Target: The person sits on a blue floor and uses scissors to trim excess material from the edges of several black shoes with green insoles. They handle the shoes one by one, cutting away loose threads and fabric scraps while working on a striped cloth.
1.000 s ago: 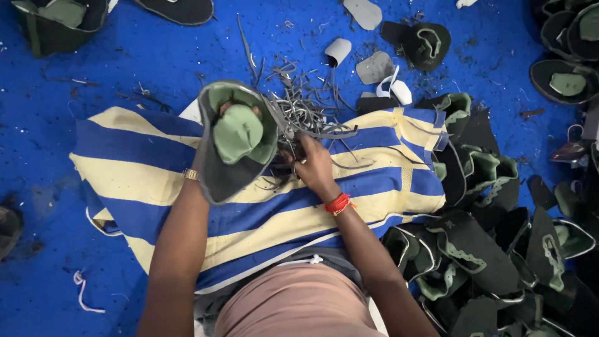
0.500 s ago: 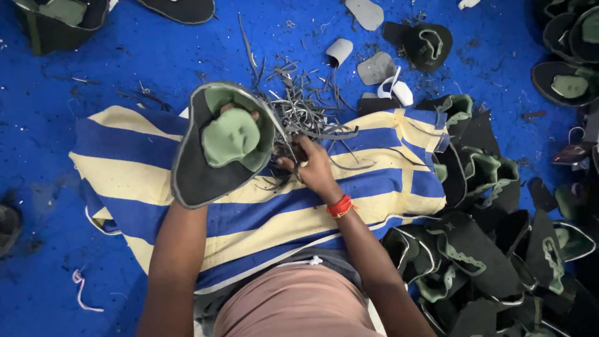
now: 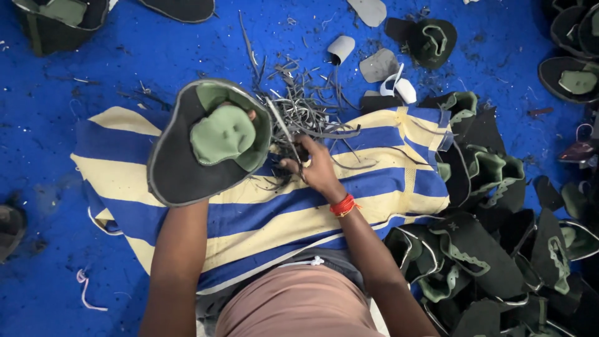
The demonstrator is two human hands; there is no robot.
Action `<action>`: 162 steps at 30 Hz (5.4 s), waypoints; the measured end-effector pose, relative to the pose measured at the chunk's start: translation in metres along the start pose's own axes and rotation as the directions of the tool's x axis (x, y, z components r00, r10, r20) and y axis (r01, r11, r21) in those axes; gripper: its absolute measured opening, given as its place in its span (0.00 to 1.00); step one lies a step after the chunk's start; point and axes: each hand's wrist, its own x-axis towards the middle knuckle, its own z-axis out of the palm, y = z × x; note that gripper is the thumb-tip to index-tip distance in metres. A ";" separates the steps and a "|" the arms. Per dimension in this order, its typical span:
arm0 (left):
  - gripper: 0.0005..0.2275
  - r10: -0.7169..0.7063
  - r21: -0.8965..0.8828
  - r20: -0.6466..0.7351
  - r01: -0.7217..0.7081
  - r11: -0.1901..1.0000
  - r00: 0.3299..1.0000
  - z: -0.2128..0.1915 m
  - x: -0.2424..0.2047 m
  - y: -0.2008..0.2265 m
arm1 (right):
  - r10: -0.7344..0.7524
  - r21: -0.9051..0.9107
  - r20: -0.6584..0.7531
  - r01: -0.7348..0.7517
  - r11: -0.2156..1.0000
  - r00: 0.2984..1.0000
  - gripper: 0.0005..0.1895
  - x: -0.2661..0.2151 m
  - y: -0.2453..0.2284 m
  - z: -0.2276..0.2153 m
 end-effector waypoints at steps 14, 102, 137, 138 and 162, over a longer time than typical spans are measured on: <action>0.22 -0.130 0.561 0.135 0.032 0.827 0.982 -0.159 0.059 -0.041 | 0.298 0.730 0.100 -0.273 0.627 0.949 0.14 -0.005 0.032 0.014; 0.15 0.389 0.890 -0.212 0.013 0.455 0.896 -0.169 0.134 -0.063 | 0.218 0.795 0.406 -0.461 0.395 0.887 0.34 0.258 0.211 -0.014; 0.36 0.684 0.806 -0.423 -0.098 0.584 0.594 -0.177 0.142 -0.020 | 0.567 0.417 0.376 -0.680 0.602 0.733 0.15 -0.044 0.023 0.002; 0.36 0.756 0.858 -0.383 -0.098 0.504 0.531 -0.173 0.137 -0.016 | 0.611 0.395 0.385 -0.722 0.568 0.691 0.18 -0.052 0.016 0.002; 0.22 0.790 0.900 0.120 0.271 -0.342 0.601 -0.199 0.145 0.013 | 0.609 0.666 0.261 -0.597 0.448 0.749 0.17 -0.109 0.008 0.002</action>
